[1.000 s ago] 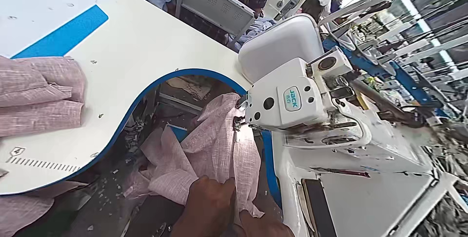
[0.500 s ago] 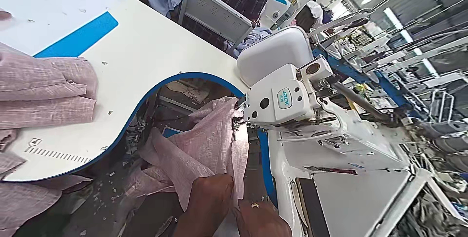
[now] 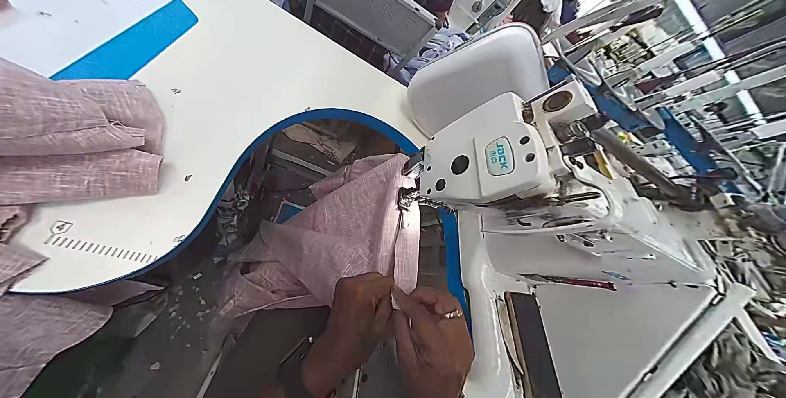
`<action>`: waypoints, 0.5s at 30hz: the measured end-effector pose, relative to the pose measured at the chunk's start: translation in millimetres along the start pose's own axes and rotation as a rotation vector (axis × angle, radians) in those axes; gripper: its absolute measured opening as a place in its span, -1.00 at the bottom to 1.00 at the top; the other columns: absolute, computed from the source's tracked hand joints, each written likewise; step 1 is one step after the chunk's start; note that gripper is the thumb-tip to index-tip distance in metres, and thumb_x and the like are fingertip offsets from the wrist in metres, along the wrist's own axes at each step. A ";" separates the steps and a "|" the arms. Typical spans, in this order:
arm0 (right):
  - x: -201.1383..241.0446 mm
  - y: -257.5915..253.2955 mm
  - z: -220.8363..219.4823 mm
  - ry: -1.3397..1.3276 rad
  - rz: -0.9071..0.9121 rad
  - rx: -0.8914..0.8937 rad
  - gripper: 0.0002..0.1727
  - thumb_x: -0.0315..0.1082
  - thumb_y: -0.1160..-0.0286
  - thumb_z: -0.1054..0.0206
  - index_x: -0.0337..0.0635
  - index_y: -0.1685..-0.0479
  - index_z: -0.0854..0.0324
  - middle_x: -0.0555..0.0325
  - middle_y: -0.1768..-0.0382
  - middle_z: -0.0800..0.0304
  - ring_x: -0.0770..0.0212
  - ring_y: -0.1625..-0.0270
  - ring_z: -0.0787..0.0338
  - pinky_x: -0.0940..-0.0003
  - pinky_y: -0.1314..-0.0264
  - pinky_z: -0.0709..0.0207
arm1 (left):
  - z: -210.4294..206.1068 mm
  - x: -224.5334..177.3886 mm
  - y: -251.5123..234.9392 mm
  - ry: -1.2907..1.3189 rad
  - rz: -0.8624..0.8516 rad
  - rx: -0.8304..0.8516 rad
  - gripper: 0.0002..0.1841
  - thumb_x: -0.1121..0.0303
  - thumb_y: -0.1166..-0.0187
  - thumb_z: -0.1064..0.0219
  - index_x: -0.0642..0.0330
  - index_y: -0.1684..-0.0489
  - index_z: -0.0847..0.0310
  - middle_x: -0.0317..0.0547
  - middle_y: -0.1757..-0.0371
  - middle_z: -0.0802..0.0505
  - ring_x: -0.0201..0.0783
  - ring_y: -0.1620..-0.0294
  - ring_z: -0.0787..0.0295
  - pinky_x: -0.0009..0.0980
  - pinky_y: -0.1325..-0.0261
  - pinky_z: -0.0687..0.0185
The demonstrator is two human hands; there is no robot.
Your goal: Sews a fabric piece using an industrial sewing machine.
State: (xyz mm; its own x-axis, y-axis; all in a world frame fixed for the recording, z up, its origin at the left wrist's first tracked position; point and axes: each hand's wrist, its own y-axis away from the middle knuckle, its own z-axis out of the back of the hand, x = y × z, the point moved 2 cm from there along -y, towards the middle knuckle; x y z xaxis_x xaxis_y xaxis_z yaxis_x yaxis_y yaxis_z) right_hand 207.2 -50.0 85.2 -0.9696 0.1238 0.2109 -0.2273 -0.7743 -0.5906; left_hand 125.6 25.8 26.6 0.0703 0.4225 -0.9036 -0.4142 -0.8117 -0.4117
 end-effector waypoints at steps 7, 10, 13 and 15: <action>-27.1 -12.5 -26.2 -0.207 -0.104 -0.027 -0.69 -0.24 -0.57 -0.21 -0.15 0.10 -0.87 0.11 0.17 -0.68 0.47 -0.03 -0.62 0.67 -0.22 -0.41 | -14.2 6.1 -24.1 -0.219 -0.069 -0.173 -0.76 0.39 -0.43 -0.29 0.20 0.66 -0.75 -0.22 0.72 -0.50 -0.36 0.63 -0.48 -0.56 0.50 -0.40; -33.3 -17.7 -29.0 -0.240 -0.114 0.038 -0.58 -0.35 -0.59 -0.04 -0.21 -0.11 -0.84 -0.03 -0.06 -0.75 0.32 -0.25 -0.65 0.54 -0.42 -0.42 | -15.9 5.7 -35.2 -0.366 -0.080 -0.176 -0.78 0.33 -0.43 -0.32 0.12 0.55 -0.84 -0.11 0.37 -0.77 -0.23 0.27 -0.71 -0.48 0.20 -0.61; -40.5 -17.8 -27.5 -0.280 -0.146 0.083 -0.52 -0.39 -0.54 0.07 -0.41 -0.24 -0.66 -0.16 -0.28 -0.76 0.18 -0.40 -0.69 0.40 -0.47 -0.50 | -19.7 3.2 -37.1 -0.433 -0.142 -0.132 -0.78 0.35 -0.49 -0.29 0.16 0.44 -0.87 0.10 0.02 -0.89 -0.08 0.06 -0.84 -0.41 0.00 -0.74; -46.5 -19.2 -30.0 -0.366 -0.194 0.091 -0.50 -0.39 -0.47 0.07 -0.45 -0.28 -0.59 -0.14 -0.33 -0.74 0.22 -0.43 -0.69 0.39 -0.44 -0.55 | -19.2 -0.4 -37.3 -0.444 -0.161 -0.090 -0.78 0.37 -0.46 -0.30 0.21 0.26 -0.91 0.15 -0.04 -0.89 -0.02 0.01 -0.87 -0.35 -0.05 -0.77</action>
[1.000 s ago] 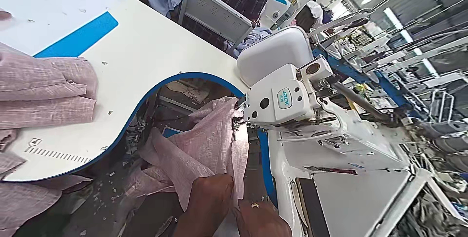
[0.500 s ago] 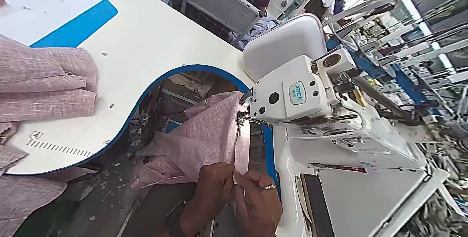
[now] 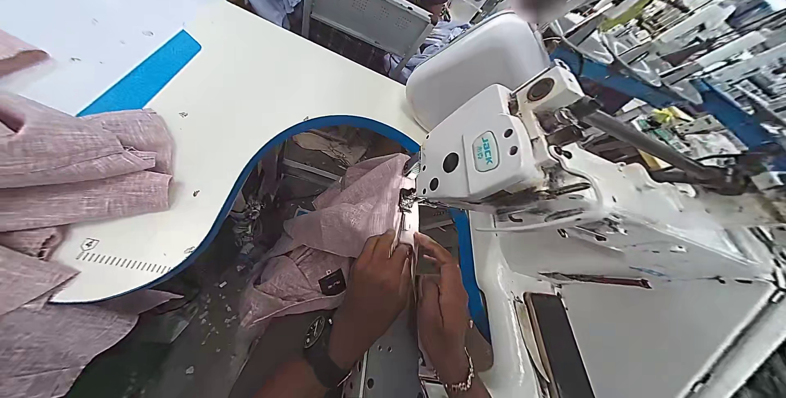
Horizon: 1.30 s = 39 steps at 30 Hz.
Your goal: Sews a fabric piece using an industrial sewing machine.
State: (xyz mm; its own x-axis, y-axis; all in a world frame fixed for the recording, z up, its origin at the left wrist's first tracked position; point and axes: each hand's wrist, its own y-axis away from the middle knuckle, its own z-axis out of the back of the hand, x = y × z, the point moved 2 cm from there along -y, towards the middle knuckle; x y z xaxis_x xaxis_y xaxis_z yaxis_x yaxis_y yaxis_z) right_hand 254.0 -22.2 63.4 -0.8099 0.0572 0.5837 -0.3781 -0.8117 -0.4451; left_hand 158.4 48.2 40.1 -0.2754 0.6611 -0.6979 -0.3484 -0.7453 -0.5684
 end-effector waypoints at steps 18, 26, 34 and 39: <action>155.3 -12.0 -53.4 0.501 0.542 1.373 -0.78 -0.53 -0.60 -0.25 -0.51 -0.04 -0.70 -0.42 -0.06 -0.78 -0.43 -0.18 -0.75 -0.39 -0.10 -0.56 | 84.2 106.1 -56.3 0.251 0.210 0.532 0.01 0.26 -0.17 -0.72 0.34 -0.73 -0.24 0.26 -0.68 -0.47 0.09 -0.72 -0.35 0.02 -0.73 -0.26; 121.3 43.4 -55.0 0.383 0.375 1.358 -0.69 -0.61 -0.63 -0.14 -0.45 -0.27 -0.61 -0.45 -0.02 -0.77 -0.43 -0.17 -0.77 -0.36 -0.12 -0.56 | 29.6 172.5 -59.8 0.139 0.381 0.843 -0.61 0.43 -0.85 0.06 0.60 -0.11 -0.65 0.29 0.00 -0.86 0.01 -0.05 -0.85 -0.05 -0.37 -0.65; 114.7 38.5 -80.7 0.404 0.364 1.495 -0.66 -0.52 -0.74 -0.07 -0.45 -0.35 -0.55 -0.45 -0.18 -0.71 -0.41 -0.34 -0.68 -0.32 -0.27 -0.48 | -22.7 134.3 -102.3 0.033 0.254 0.738 -0.51 0.28 -0.72 -0.27 0.49 -0.48 -0.51 0.40 -0.51 -0.62 0.20 -0.60 -0.50 0.08 -0.69 -0.27; 107.6 29.9 -77.3 0.304 0.309 1.424 -0.61 -0.46 -0.72 -0.10 -0.37 -0.43 -0.55 -0.42 -0.14 -0.73 -0.41 -0.29 -0.70 -0.33 -0.22 -0.51 | 56.2 115.2 -78.7 0.465 0.462 0.349 -0.72 0.36 -0.80 -0.04 0.41 0.08 -0.58 -0.09 0.28 -0.72 -0.36 0.23 -0.68 -0.35 0.01 -0.65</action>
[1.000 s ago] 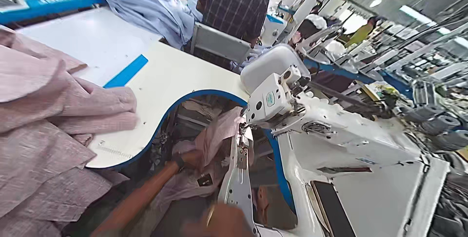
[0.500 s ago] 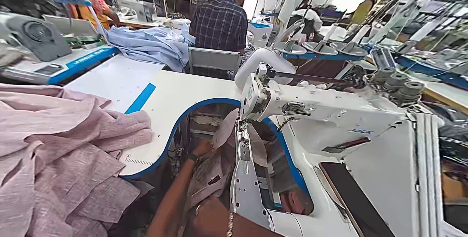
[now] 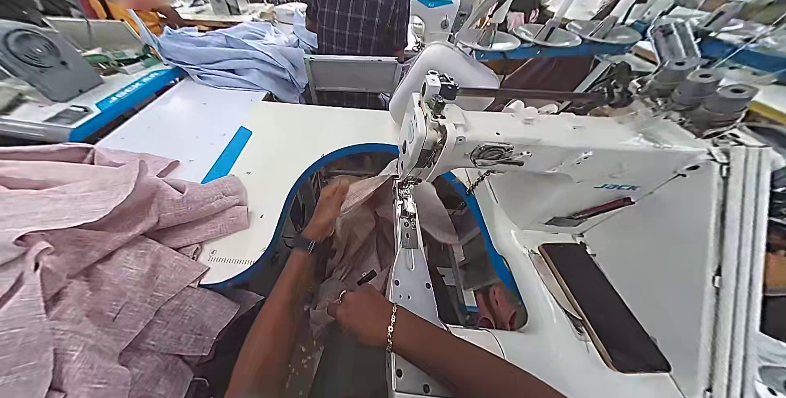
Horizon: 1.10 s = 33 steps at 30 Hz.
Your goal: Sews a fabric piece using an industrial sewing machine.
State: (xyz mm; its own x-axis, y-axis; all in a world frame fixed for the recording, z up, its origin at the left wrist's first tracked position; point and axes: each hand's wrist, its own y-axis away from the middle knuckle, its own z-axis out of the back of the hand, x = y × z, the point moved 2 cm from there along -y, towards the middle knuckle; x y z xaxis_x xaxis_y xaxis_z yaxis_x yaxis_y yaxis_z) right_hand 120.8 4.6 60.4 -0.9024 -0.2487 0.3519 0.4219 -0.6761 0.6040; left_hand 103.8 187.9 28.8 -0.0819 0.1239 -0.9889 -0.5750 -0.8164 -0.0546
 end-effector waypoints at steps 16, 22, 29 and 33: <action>100.4 52.5 191.8 0.176 0.521 -1.178 -0.63 -0.48 -0.47 -0.36 -0.32 -0.27 -0.68 -0.02 0.34 -0.83 0.03 0.28 -0.84 0.17 0.21 -0.61 | 22.7 35.0 184.5 -0.678 0.090 0.175 -0.56 0.30 -0.52 -0.44 0.65 -0.05 -0.70 0.47 -0.09 -0.83 0.27 -0.29 -0.75 0.21 -0.49 -0.46; 60.6 96.4 72.9 -0.078 0.495 -0.599 -0.74 -0.13 -0.42 -0.48 -0.18 0.27 -0.74 0.03 0.63 -0.64 -0.06 0.55 -0.72 -0.08 0.56 -0.49 | 74.8 -41.0 222.6 0.050 0.164 0.016 -0.84 0.42 -0.65 -0.23 0.07 0.24 -0.75 -0.43 0.32 -0.90 -0.62 0.24 -0.81 -0.57 0.01 -0.76; 67.7 69.2 -41.6 -0.736 0.410 -0.665 -0.39 -0.20 -0.28 -0.59 -0.48 -0.24 -0.66 -0.30 -0.16 -0.81 -0.03 -0.30 -0.78 0.03 -0.42 -0.55 | 82.1 -187.6 221.5 0.347 -0.820 -0.200 -0.65 -0.08 -0.64 -0.23 -0.23 -0.13 -0.83 -0.63 -0.11 -0.91 -0.70 -0.23 -0.74 -0.62 -0.37 -0.58; 22.1 151.6 -10.1 -1.569 0.569 -1.084 -0.90 -0.29 -0.39 -0.53 -0.04 0.25 -0.72 0.43 0.32 -0.89 0.61 0.18 -0.83 0.61 0.05 -0.71 | 124.7 -189.5 206.9 0.162 -0.702 -0.651 -0.76 0.38 -0.80 0.02 0.09 0.06 -0.62 -0.33 0.13 -0.87 -0.42 -0.03 -0.82 -0.37 -0.21 -0.75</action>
State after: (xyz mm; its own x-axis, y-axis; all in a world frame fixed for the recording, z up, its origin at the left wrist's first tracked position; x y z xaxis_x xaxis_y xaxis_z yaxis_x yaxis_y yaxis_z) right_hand 163.9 -110.4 152.5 0.3995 -0.2406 0.8846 -0.1838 -0.9664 -0.1798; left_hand -101.2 65.9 222.1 0.2492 0.6626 -0.7063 0.1167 -0.7445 -0.6573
